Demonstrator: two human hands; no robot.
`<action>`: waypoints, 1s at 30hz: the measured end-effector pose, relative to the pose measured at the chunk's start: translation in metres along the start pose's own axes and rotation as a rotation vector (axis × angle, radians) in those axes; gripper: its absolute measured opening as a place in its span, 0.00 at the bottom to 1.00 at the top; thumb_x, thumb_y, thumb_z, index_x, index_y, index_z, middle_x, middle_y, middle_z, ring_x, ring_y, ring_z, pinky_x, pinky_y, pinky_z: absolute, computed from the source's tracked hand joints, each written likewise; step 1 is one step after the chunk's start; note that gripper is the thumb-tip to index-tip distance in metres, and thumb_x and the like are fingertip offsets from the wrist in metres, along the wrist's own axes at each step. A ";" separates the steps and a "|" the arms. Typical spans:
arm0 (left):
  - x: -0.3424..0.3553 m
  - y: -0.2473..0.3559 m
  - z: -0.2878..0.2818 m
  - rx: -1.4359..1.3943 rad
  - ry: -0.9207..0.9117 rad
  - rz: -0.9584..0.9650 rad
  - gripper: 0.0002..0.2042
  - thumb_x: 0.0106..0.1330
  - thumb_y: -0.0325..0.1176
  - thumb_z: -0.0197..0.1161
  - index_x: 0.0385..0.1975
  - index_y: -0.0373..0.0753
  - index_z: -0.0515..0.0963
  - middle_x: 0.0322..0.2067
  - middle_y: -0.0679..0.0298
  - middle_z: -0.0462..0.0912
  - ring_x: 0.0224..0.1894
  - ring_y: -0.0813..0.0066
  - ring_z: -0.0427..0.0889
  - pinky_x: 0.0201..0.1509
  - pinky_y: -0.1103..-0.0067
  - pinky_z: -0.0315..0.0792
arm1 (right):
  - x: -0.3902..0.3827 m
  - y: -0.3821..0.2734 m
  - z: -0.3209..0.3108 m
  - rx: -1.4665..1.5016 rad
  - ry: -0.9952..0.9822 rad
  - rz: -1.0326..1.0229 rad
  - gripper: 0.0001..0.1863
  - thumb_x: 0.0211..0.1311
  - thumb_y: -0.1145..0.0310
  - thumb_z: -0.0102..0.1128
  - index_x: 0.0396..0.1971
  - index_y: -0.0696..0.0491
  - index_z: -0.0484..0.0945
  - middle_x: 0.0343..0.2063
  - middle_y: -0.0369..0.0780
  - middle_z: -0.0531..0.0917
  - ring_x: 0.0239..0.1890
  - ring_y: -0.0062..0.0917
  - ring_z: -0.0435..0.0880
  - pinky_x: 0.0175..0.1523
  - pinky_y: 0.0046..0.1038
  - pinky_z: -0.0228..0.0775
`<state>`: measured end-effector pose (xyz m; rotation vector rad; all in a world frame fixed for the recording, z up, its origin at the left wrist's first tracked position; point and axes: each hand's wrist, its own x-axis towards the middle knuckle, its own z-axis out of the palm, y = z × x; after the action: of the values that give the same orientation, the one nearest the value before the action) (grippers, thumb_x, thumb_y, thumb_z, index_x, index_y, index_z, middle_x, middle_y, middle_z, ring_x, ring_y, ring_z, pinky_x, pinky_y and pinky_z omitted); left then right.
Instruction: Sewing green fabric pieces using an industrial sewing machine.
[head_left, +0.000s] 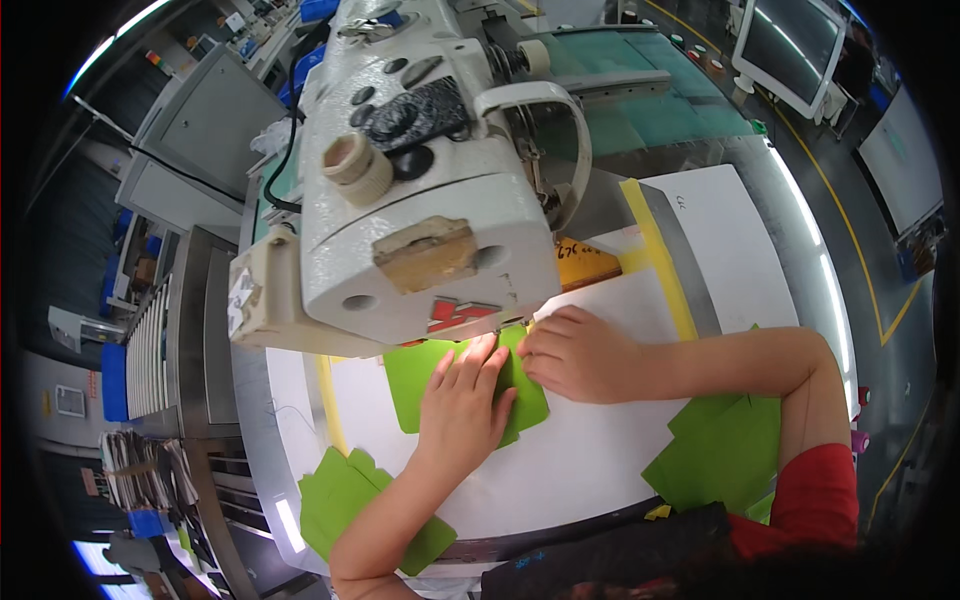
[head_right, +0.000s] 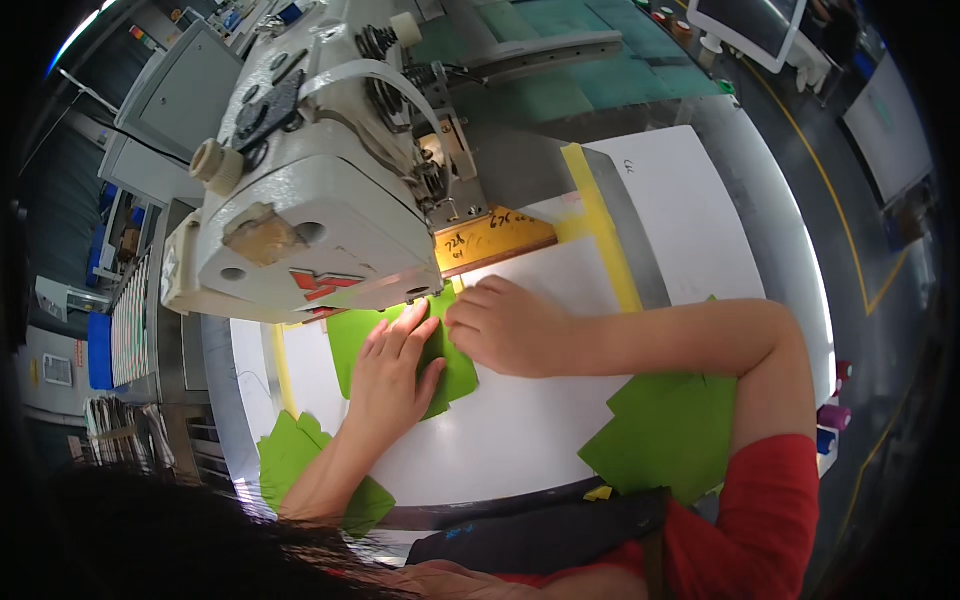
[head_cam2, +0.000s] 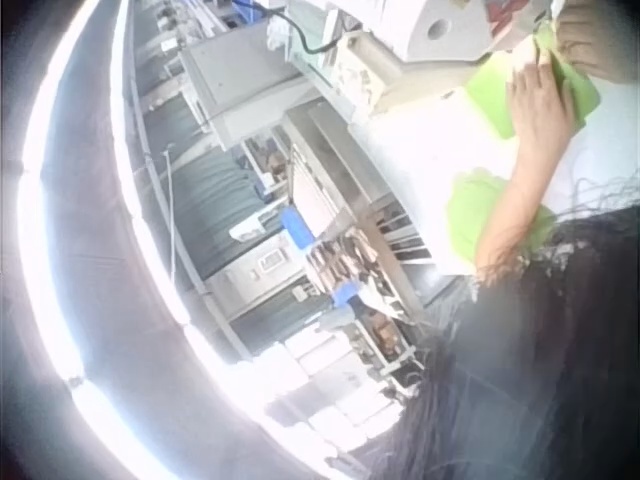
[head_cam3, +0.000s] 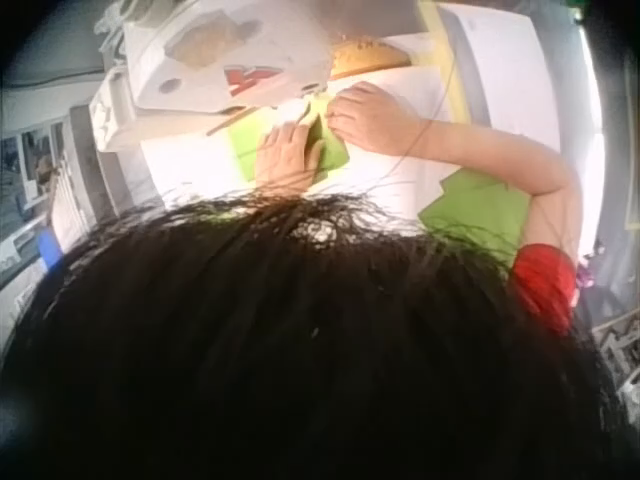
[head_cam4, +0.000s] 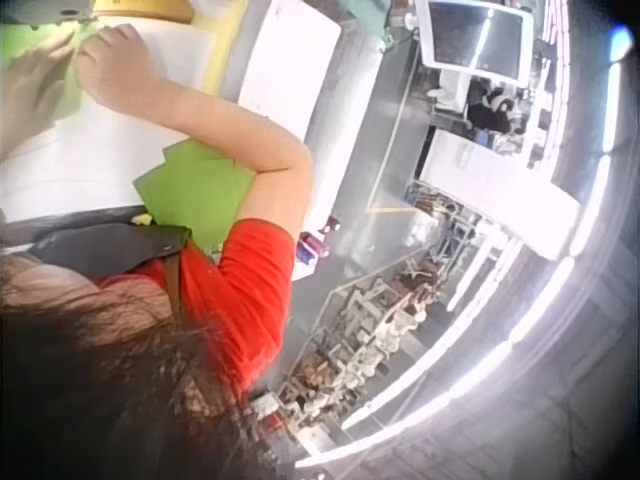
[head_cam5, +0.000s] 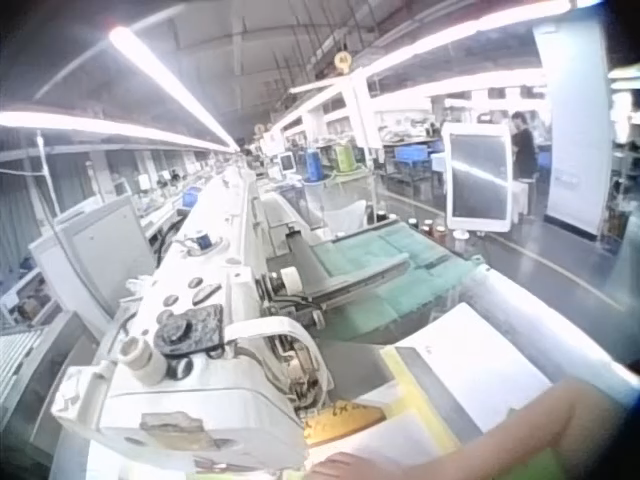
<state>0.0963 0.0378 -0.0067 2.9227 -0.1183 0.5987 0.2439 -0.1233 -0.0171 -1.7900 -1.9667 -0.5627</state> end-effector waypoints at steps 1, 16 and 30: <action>-0.003 -0.002 -0.001 -0.006 0.023 -0.009 0.21 0.56 0.34 0.66 0.50 0.38 0.74 0.52 0.56 0.75 0.52 0.62 0.75 0.60 0.65 0.66 | -0.003 -0.006 0.001 0.071 -0.066 0.007 0.08 0.53 0.66 0.64 0.32 0.53 0.78 0.37 0.34 0.80 0.43 0.26 0.77 0.51 0.31 0.68; 0.003 0.144 0.050 -0.347 -0.252 0.387 0.31 0.61 0.49 0.60 0.61 0.38 0.66 0.60 0.51 0.66 0.63 0.55 0.63 0.66 0.63 0.58 | 0.057 -0.044 0.045 -0.137 -0.394 -0.177 0.06 0.48 0.70 0.59 0.27 0.55 0.78 0.27 0.37 0.78 0.28 0.28 0.79 0.29 0.30 0.70; -0.053 0.014 0.005 -0.486 -0.094 0.385 0.23 0.60 0.33 0.62 0.55 0.32 0.70 0.49 0.50 0.72 0.50 0.54 0.74 0.54 0.65 0.70 | 0.060 -0.057 0.024 -0.230 -0.459 0.161 0.13 0.55 0.68 0.52 0.41 0.52 0.77 0.39 0.38 0.81 0.41 0.31 0.81 0.45 0.31 0.73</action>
<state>0.0482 0.0255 -0.0306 2.4597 -0.7383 0.4060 0.1811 -0.0660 -0.0043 -2.3685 -2.0782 -0.3575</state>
